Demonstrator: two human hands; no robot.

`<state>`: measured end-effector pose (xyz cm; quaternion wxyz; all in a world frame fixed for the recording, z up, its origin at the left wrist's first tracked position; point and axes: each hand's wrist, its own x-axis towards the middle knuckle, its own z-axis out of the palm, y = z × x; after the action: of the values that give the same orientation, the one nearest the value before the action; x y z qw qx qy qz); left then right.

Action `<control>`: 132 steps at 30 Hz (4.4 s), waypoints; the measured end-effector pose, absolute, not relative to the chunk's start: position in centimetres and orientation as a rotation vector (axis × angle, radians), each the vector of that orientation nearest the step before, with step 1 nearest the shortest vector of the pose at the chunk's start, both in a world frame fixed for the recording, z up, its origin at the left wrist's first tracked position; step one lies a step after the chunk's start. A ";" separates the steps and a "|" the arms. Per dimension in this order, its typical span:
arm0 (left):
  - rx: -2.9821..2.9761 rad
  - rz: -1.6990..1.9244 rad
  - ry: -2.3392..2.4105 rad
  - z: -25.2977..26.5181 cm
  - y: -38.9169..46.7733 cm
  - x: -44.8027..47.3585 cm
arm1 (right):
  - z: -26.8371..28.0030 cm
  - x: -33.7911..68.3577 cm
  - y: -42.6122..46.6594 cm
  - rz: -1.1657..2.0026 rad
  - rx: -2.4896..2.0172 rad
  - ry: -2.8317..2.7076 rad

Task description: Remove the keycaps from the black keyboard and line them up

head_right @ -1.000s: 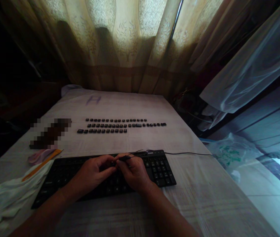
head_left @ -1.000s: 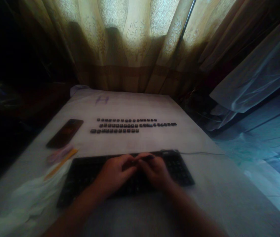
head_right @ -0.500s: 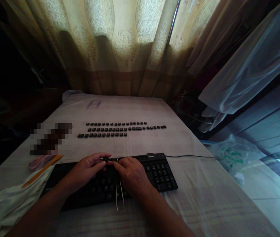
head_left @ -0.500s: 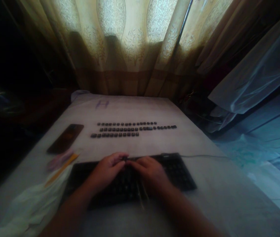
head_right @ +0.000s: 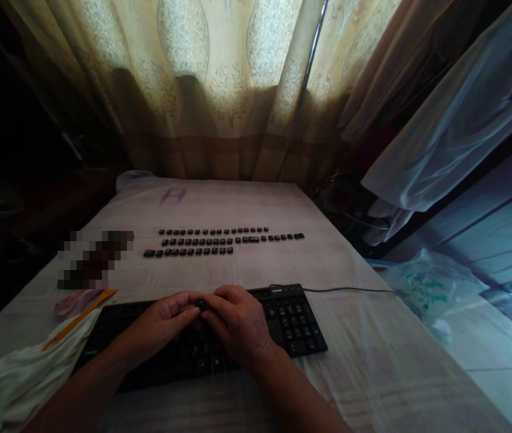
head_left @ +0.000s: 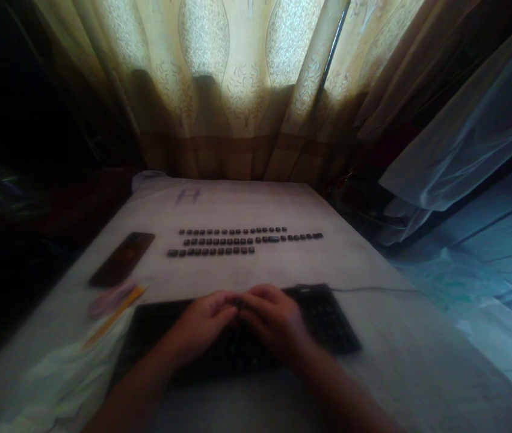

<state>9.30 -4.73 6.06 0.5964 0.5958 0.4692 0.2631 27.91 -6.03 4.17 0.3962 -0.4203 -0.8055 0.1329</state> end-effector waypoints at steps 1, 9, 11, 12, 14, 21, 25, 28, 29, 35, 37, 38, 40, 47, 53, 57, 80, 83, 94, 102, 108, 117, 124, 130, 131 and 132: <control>1.397 0.614 1.076 6.1 -4.8 9.3 | 4.2 27.8 -6.0 0.345 -1.053 -2.045; 1.512 0.699 1.061 5.8 -4.9 9.5 | 5.2 27.2 -5.7 0.293 -1.130 -2.131; 1.536 0.702 1.084 6.1 -5.1 9.6 | 5.5 27.3 -5.4 0.335 -1.112 -2.141; 1.550 0.690 1.110 6.2 -5.2 9.7 | 5.6 27.5 -5.1 0.363 -1.099 -2.133; 1.564 0.665 1.187 6.6 -5.3 9.9 | 5.7 28.0 -4.2 0.400 -1.087 -2.118; 1.730 0.662 1.466 5.6 -3.9 8.4 | 5.0 31.7 3.6 0.302 -1.634 -2.188; 1.952 0.619 1.647 4.6 -3.1 6.8 | 4.2 33.1 7.4 0.293 -1.716 -2.261; 2.002 0.566 1.677 4.4 -2.8 6.1 | 3.7 33.2 8.6 0.313 -1.725 -2.338; 2.004 0.549 1.679 4.4 -2.8 6.1 | 3.5 33.1 8.9 0.316 -1.728 -2.354; 1.973 0.512 1.680 4.5 -2.6 6.1 | 3.2 32.7 9.5 0.302 -1.730 -2.400; 1.971 0.535 1.676 4.3 -2.6 6.0 | 3.2 32.7 9.5 0.293 -1.732 -2.404; 1.975 0.545 1.674 4.2 -2.6 6.0 | 3.2 32.7 9.5 0.289 -1.736 -2.405; 1.987 0.553 1.669 4.0 -2.5 5.9 | 3.2 32.6 9.5 0.282 -1.743 -2.408; 1.976 0.545 1.671 4.5 -2.6 6.1 | 3.2 32.5 9.3 0.264 -1.739 -2.411; 2.013 0.519 1.677 4.9 -2.6 5.8 | 3.2 32.5 9.1 0.244 -1.741 -2.377; 2.013 0.528 1.684 5.4 -2.6 5.6 | 3.7 32.5 8.3 0.233 -1.746 -2.328; 2.173 0.405 1.741 5.7 -2.7 5.9 | 8.5 29.7 -1.9 -0.033 -0.840 -3.124; 2.191 0.392 1.732 5.7 -2.8 5.9 | 7.7 31.0 -2.1 0.225 -1.098 -2.778; 2.239 0.366 1.620 4.7 -3.0 7.0 | 4.8 32.6 -5.0 1.236 -1.329 -1.497; 2.265 0.280 1.601 4.4 -2.9 7.0 | 4.4 32.4 -4.8 1.053 -1.258 -1.869; 2.279 0.348 1.585 3.9 -2.8 7.1 | 4.9 32.4 -4.5 0.845 -1.199 -2.184; 2.289 0.349 1.515 4.1 -3.1 7.2 | 4.5 32.4 -4.7 0.616 -1.046 -2.383; 2.352 0.140 1.393 4.1 -4.5 8.3 | 2.9 32.0 -5.4 0.497 -1.207 -2.332; 2.347 -0.029 1.375 4.1 -5.1 8.9 | 3.2 32.3 -5.3 0.728 -1.157 -2.002; 2.348 -0.018 1.374 4.1 -5.1 8.9 | 3.3 32.4 -5.3 0.773 -1.162 -1.915; 2.350 -0.006 1.369 4.0 -5.1 8.8 | 3.4 32.5 -5.3 0.811 -1.171 -1.844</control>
<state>8.82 -5.05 3.96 0.2094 0.8449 0.4922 -0.0020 32.46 -5.26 3.42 0.3948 -0.4618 -0.7270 0.3198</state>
